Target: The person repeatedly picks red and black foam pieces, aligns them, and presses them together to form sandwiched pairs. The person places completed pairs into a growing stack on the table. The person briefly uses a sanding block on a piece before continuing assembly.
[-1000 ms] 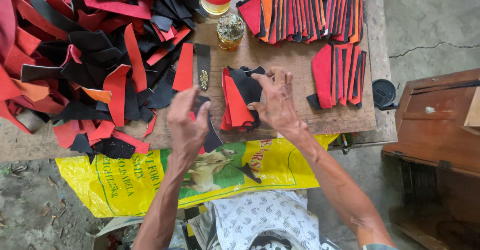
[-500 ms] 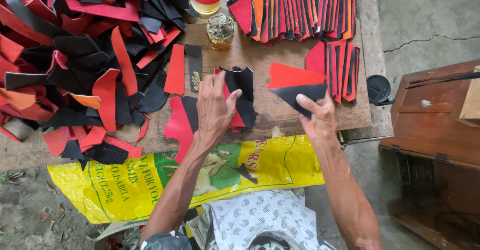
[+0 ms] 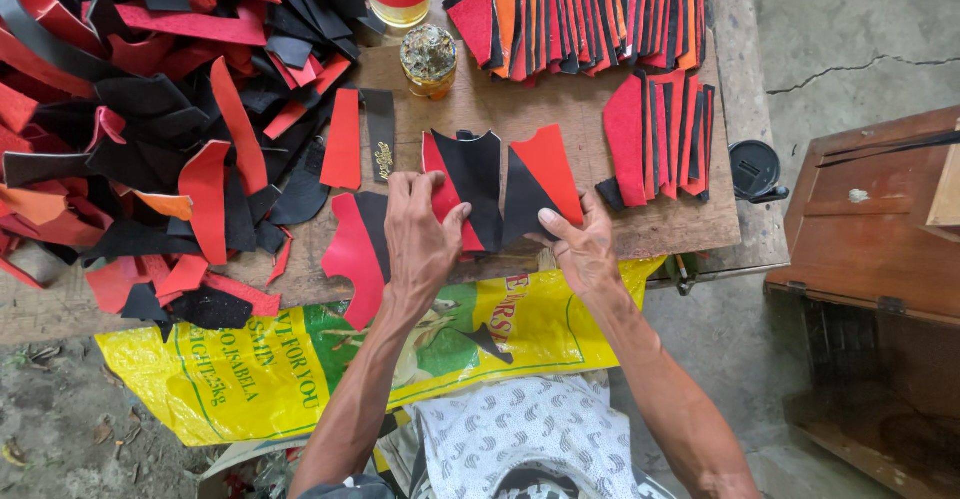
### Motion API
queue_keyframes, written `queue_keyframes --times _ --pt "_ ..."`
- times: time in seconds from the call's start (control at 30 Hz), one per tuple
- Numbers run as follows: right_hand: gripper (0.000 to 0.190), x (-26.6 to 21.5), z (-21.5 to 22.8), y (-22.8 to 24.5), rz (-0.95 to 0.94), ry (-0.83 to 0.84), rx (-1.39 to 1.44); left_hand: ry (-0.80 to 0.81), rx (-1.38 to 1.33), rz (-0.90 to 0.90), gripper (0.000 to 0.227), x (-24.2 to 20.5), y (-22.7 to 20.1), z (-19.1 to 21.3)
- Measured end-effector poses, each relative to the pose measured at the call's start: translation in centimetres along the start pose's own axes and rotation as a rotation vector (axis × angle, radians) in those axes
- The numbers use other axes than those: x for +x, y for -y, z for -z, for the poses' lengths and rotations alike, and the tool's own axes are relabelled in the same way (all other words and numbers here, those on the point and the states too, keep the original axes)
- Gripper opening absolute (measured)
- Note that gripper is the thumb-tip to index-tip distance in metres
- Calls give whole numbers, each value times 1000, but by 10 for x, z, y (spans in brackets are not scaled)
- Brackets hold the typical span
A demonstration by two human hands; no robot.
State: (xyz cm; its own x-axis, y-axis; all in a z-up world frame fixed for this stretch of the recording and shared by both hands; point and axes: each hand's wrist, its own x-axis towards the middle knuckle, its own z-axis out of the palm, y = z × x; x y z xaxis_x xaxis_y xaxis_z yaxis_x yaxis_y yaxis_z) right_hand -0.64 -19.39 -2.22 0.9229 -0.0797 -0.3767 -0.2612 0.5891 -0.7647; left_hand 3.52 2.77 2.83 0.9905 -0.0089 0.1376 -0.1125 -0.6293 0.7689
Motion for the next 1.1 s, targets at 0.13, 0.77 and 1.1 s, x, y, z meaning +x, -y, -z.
queue_keyframes --times 0.13,0.77,1.1 --pt "39 3 1 -2 -22 32 4 -1 -120 70 44 -5 -1 2" --pt "37 -3 23 41 107 -16 101 -4 -644 266 38 3 13 51" --pt "42 25 15 81 11 238 -240 235 -951 383 35 -14 4 -1"
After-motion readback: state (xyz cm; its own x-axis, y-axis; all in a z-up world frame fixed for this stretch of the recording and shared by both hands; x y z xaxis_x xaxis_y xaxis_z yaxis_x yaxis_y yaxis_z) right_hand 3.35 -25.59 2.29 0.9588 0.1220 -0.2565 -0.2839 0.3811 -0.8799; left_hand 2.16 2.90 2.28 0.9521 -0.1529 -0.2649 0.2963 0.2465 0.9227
